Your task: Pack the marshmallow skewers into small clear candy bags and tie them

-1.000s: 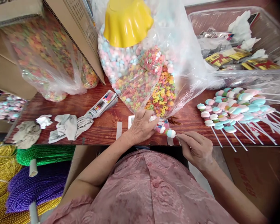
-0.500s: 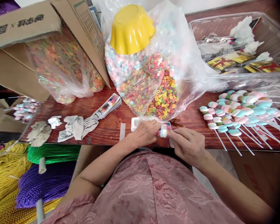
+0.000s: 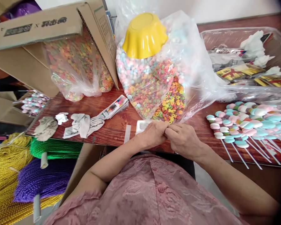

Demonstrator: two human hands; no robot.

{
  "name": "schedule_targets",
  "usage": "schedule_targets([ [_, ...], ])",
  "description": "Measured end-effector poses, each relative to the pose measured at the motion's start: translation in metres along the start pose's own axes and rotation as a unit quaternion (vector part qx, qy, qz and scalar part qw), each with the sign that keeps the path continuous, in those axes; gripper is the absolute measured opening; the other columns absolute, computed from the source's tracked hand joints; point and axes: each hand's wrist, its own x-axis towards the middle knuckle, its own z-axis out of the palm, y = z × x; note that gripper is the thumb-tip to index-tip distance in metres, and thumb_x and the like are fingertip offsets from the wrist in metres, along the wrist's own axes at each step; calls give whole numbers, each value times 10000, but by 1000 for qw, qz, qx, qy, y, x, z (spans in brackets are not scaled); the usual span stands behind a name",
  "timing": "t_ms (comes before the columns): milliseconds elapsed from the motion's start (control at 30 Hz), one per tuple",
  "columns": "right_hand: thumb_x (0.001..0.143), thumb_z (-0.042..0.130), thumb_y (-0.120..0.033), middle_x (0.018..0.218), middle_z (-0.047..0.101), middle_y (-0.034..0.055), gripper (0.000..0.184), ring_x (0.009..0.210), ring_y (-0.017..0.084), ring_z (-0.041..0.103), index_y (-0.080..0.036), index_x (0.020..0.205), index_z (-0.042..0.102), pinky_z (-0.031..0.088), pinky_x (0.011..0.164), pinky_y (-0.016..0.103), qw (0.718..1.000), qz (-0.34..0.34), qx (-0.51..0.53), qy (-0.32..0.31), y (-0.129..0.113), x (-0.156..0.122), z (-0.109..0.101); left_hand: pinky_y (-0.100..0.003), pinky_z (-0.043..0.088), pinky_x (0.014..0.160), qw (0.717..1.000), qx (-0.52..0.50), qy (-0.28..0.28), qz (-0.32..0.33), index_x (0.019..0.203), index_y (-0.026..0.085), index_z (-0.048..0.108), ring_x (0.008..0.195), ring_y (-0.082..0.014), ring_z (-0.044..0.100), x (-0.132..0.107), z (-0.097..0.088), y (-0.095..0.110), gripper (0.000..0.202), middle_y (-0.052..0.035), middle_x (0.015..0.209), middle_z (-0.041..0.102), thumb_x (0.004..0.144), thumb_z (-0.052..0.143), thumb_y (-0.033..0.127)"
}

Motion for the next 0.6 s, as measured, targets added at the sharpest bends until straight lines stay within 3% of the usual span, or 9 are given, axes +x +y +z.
schedule_targets([
  [100, 837, 483, -121, 666, 595, 29, 179, 600, 124, 475, -169, 753, 634, 298, 569, 267, 998, -37, 28, -34, 6, 12, -1, -262, 415, 665, 994, -106, 19, -6, 804, 119, 648, 696, -137, 526, 4, -6, 0, 80, -16, 734, 597, 726, 630, 113],
  [167, 884, 481, -154, 688, 611, 26, 188, 612, 121, 498, -169, 823, 658, 307, 571, 259, 996, -47, 64, -50, 17, 18, -9, -273, 462, 725, 976, -214, 32, -23, 1066, 122, 666, 817, -160, 574, 2, -23, -2, 420, -46, 908, 633, 667, 764, 209],
  [233, 932, 458, -170, 717, 635, 26, 222, 632, 118, 534, -174, 889, 676, 333, 582, 249, 991, -47, 112, -46, 29, 23, -21, -287, 502, 753, 943, -325, 18, -64, 1343, 201, 545, 916, -177, 605, -3, -46, -6, 779, -75, 1120, 616, 630, 832, 328],
  [267, 949, 446, -171, 734, 650, 27, 239, 648, 118, 555, -178, 911, 682, 351, 595, 247, 989, -47, 137, -39, 33, 25, -26, -278, 515, 714, 927, -364, -11, -94, 1383, 236, 516, 881, -167, 621, -7, -55, -9, 798, -74, 1140, 617, 659, 817, 384],
  [333, 970, 443, -184, 770, 676, 31, 250, 688, 121, 588, -184, 932, 690, 384, 629, 250, 983, -50, 177, -29, 39, 29, -32, -227, 491, 561, 897, -405, -92, -151, 1307, 223, 603, 679, -119, 612, -13, -66, -14, 635, -50, 963, 659, 745, 738, 486],
  [400, 975, 466, -221, 779, 682, 33, 237, 710, 128, 598, -187, 927, 695, 399, 654, 261, 978, -60, 195, -34, 40, 36, -33, -178, 407, 434, 870, -437, -129, -187, 1094, 144, 714, 498, -72, 529, -18, -61, -15, 519, -24, 718, 637, 770, 691, 549],
  [500, 968, 480, -239, 750, 667, 34, 242, 705, 135, 584, -182, 879, 699, 401, 664, 275, 979, -75, 182, -51, 38, 48, -25, -153, 284, 326, 842, -486, -46, -231, 858, 102, 719, 358, -33, 410, -21, -40, -10, 466, -1, 574, 596, 740, 710, 553],
  [600, 943, 496, -215, 754, 666, 37, 223, 722, 144, 587, -190, 864, 703, 415, 670, 282, 983, -52, 172, -31, 32, 56, -12, -152, 223, 270, 814, -514, 72, -261, 828, 119, 695, 297, -30, 363, -21, -22, -5, 436, 25, 538, 578, 717, 733, 539],
])
